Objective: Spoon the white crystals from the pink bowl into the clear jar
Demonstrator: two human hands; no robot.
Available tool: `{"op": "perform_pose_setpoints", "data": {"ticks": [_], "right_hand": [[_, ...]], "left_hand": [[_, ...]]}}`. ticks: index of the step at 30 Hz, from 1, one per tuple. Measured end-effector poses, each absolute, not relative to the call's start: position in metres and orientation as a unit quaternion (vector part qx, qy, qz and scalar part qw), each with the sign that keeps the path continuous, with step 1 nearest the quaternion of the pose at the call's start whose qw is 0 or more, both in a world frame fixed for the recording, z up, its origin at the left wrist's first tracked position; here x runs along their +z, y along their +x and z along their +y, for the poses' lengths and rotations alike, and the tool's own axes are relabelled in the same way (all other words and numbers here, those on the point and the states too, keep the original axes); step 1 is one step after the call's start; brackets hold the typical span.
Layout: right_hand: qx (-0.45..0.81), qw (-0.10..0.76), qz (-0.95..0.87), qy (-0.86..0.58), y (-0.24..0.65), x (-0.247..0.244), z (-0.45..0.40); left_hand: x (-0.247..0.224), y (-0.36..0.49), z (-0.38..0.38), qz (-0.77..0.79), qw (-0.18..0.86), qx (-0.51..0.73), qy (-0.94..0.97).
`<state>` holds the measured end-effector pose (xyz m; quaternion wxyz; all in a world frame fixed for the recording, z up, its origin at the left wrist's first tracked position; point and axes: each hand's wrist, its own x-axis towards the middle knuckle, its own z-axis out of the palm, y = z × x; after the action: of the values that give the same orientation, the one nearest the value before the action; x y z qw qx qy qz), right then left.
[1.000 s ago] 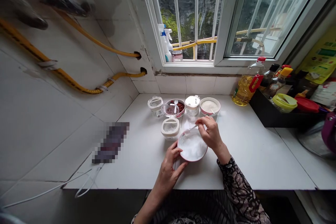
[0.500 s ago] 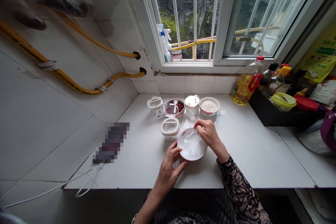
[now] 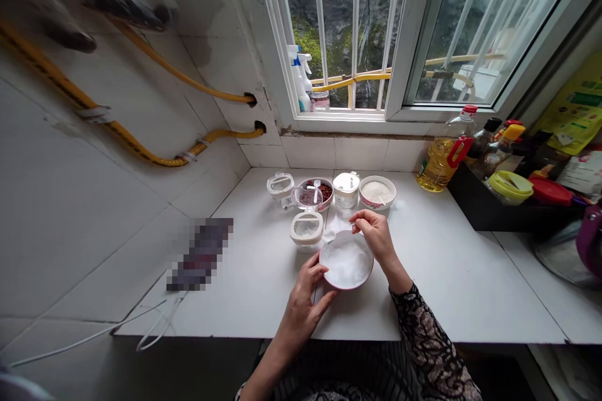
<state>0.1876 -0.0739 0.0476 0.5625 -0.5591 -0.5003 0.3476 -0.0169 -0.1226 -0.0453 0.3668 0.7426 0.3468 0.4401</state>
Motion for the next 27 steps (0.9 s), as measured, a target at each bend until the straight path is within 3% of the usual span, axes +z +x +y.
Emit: {"op": "perform_pose_setpoints", "data": {"ticks": [4,9,17,27], "right_hand": [[0.231,0.566,-0.582,-0.537,0.168,0.049,-0.076],[0.056,0.442,-0.759,-0.475,0.155,0.045,-0.077],[0.086,0.508,-0.66,-0.547,0.186,0.051,-0.085],[0.009,0.376,-0.739,-0.56,0.188,0.042,-0.083]], "left_hand": [[-0.046,-0.017,-0.123,0.343,0.377,0.439,0.74],[-0.047,-0.016,-0.122,0.344,0.382,0.442,0.735],[-0.042,-0.017,-0.123,0.346,0.357,0.439,0.748],[-0.041,-0.018,-0.122,0.348,0.345,0.442,0.751]]}}
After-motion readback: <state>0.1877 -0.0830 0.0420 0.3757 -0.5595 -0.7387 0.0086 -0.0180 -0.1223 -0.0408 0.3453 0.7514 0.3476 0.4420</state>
